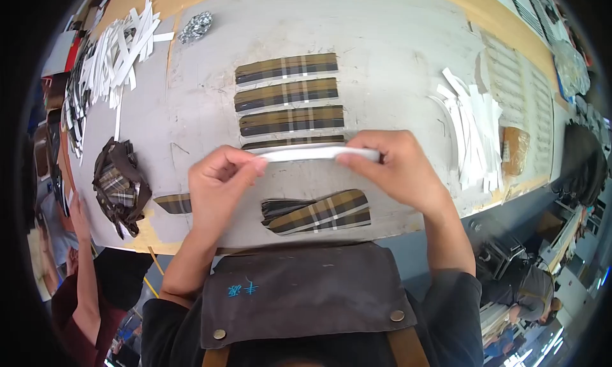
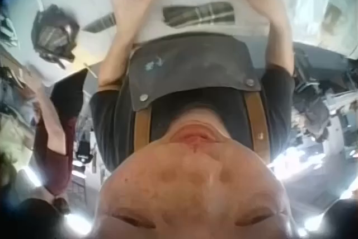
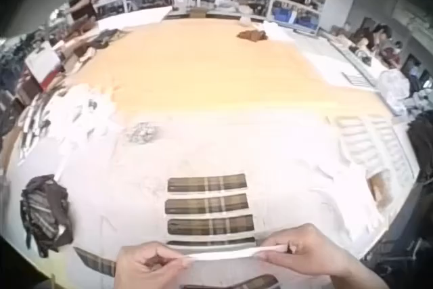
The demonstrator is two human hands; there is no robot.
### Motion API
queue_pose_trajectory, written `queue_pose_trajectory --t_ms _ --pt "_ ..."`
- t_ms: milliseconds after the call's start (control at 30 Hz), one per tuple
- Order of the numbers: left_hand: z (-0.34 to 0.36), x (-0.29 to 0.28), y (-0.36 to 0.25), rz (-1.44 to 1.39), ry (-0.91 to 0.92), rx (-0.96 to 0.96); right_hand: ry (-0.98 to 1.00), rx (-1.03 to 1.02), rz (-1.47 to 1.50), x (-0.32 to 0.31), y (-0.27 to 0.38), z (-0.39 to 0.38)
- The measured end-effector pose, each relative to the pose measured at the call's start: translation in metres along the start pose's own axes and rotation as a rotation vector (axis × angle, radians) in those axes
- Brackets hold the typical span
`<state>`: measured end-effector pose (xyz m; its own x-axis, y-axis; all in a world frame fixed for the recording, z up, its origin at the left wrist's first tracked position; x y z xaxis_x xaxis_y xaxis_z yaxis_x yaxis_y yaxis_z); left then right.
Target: Gluing white strips onto plaid fabric pieces as part of leather goods assembly.
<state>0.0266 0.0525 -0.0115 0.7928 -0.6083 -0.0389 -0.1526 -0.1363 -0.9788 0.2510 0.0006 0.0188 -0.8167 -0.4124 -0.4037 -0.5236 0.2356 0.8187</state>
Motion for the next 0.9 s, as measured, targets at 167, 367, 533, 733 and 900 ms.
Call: queue_pose_trajectory --t_ms 167,367,533,733,900 --pt "0.010 -0.023 0.009 -0.047 -0.165 -0.158 -0.134 0.121 0.363 -0.002 -0.020 0.016" --pt "0.022 -0.032 -0.002 0.490 -0.238 -0.062 -0.355 0.119 0.145 -0.006 -0.025 0.029" --pt "0.030 -0.032 0.000 0.591 -0.228 -0.043 -0.371 0.162 0.123 -0.006 -0.031 0.031" --pt "0.034 -0.034 0.001 0.611 -0.214 -0.101 -0.403 0.165 0.023 -0.009 -0.026 0.034" --pt "0.036 -0.032 0.000 0.556 -0.230 -0.080 -0.431 0.184 -0.002 -0.011 -0.026 0.033"
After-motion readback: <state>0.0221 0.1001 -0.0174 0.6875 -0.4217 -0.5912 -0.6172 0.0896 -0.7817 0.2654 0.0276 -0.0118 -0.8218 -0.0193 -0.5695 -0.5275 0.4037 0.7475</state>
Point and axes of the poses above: each hand's wrist, its own z-axis towards the middle knuckle, its own x-axis out of the palm, y = z × x, the point moved 6 cm from there along z, towards the middle knuckle, and after that the axes turned 10 degrees about y, right-handed, at the moved point
